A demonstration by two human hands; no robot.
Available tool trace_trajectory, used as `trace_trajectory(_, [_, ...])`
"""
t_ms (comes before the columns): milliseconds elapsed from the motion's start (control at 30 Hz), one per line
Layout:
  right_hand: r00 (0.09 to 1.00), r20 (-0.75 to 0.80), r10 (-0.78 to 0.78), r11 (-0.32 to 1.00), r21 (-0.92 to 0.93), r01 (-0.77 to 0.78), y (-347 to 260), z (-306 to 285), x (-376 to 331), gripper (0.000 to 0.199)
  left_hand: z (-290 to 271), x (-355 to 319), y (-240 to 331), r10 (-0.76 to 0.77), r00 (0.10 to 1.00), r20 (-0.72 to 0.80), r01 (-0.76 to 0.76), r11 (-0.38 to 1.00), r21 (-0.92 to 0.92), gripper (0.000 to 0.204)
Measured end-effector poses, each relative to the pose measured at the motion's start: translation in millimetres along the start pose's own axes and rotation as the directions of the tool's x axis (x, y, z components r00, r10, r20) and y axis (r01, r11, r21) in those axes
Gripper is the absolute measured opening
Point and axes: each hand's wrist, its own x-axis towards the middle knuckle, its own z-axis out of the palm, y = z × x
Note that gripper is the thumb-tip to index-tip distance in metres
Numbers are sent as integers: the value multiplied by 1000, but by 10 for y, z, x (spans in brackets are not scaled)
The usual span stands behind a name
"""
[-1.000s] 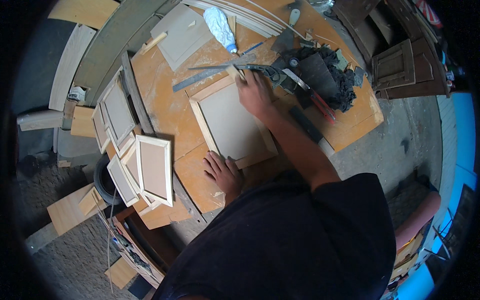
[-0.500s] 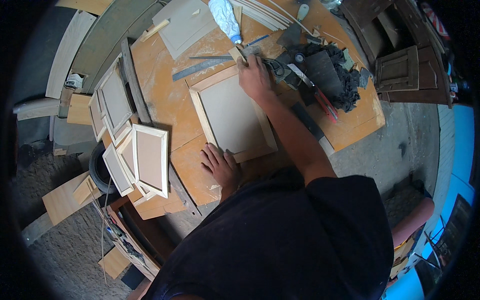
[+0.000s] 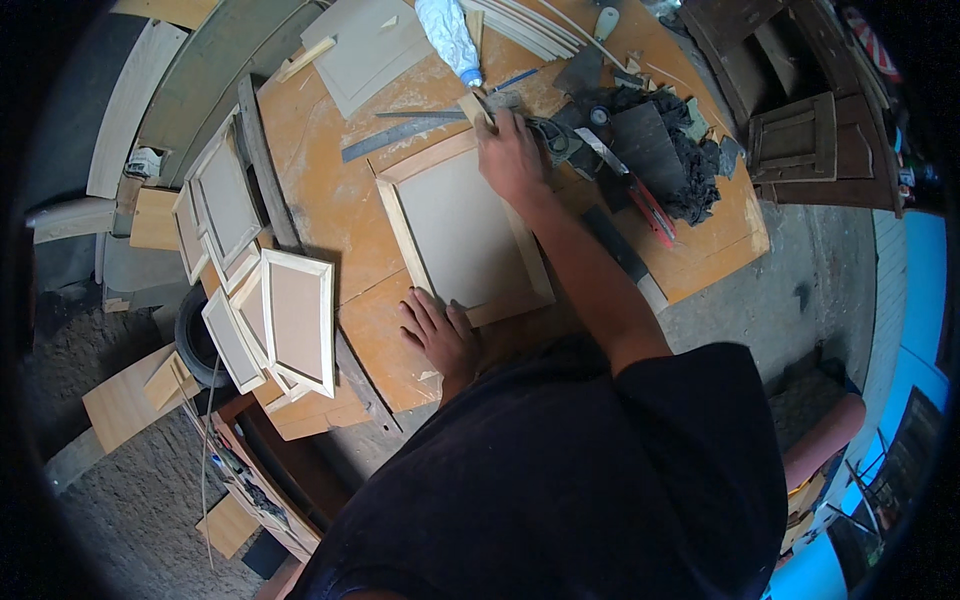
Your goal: The recorder is assembling a wooden picture frame by fitting corners together and securing them.
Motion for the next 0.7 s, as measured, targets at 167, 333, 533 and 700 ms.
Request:
trace_trajectory(167, [996,83,-19,993,118,9,-170,-336,-599,33,-31,-12,-23,-33,999,35,33,999,-9,66])
trace_trajectory(333, [999,-11,-38,999,30,38,-105,-85,-115,30,34,-24,-52,-4,1000,12,4,1000,-8,67])
trace_trajectory(533, [1000,10,2,1000,18,-3,-101,-120,-288,29,-12,-24,-26,-39,998,44,40,999,-23,66])
trace_trajectory(700, [1000,29,-10,998,61,9,-119,-261,-394,28,-30,-4,-9,-23,999,40,24,999,-34,65])
